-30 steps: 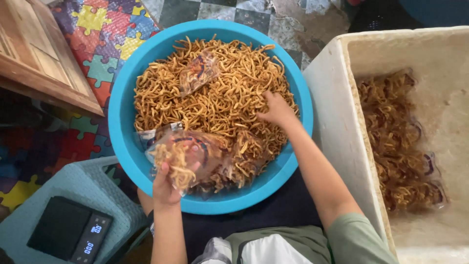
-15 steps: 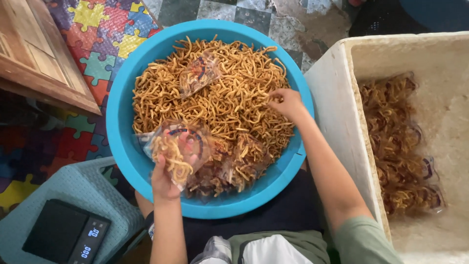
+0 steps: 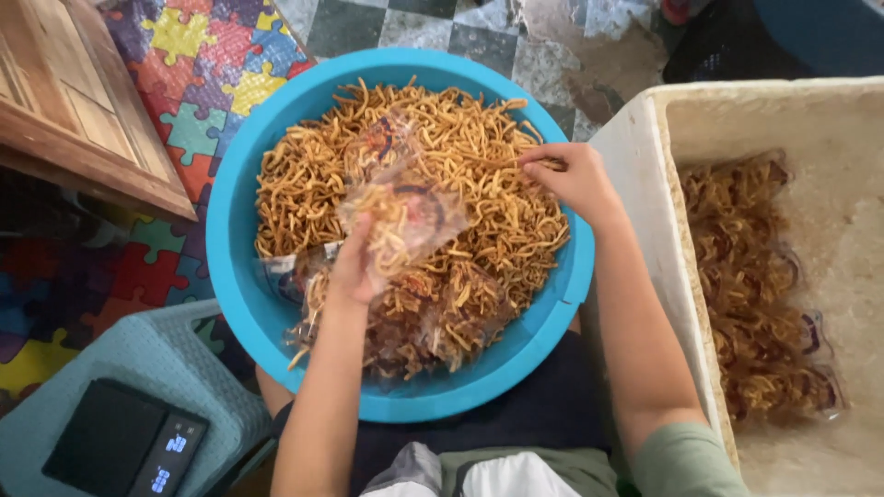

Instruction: The person scoops dried noodles from a large blue basin into clear plastic bags, weighs each bag on a digital scale, and places the filled bags into a white styrofoam container. The process is repeated continuously.

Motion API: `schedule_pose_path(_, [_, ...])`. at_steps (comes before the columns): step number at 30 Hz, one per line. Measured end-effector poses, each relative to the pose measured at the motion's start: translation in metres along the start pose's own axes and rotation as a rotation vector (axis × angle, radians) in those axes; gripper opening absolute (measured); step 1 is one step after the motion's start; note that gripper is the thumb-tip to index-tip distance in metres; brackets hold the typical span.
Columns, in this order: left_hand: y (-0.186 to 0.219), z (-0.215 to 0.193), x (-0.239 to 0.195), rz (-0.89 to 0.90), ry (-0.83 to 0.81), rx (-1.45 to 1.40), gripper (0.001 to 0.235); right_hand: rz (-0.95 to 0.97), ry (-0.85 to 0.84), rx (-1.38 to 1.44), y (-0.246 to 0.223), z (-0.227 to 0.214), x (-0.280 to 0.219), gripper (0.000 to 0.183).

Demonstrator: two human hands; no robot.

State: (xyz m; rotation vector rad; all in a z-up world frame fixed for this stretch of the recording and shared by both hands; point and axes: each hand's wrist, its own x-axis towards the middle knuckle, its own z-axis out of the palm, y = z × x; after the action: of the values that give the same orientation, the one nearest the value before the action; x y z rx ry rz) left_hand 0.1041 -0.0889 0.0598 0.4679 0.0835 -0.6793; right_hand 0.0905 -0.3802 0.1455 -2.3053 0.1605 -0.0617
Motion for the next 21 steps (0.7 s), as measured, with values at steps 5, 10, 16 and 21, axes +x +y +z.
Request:
schedule_pose_path(5, [-0.011, 0.026, 0.010, -0.023, -0.054, -0.100, 0.057, 0.036, 0.006, 0.778, -0.019, -0.014, 0.013, 0.021])
schedule_pose_path(10, [-0.023, 0.010, 0.023, -0.005, -0.101, -0.131, 0.058, 0.012, 0.064, 1.136, -0.038, 0.005, 0.017, 0.020])
schedule_pose_path(16, [-0.018, -0.006, 0.013, 0.009, -0.074, -0.223, 0.057, 0.075, -0.189, 1.032, -0.056, 0.025, -0.002, 0.022])
schedule_pose_path(21, [-0.013, 0.023, -0.003, 0.100, -0.298, 0.007, 0.062, 0.019, -0.408, 0.497, -0.084, 0.003, -0.010, 0.020])
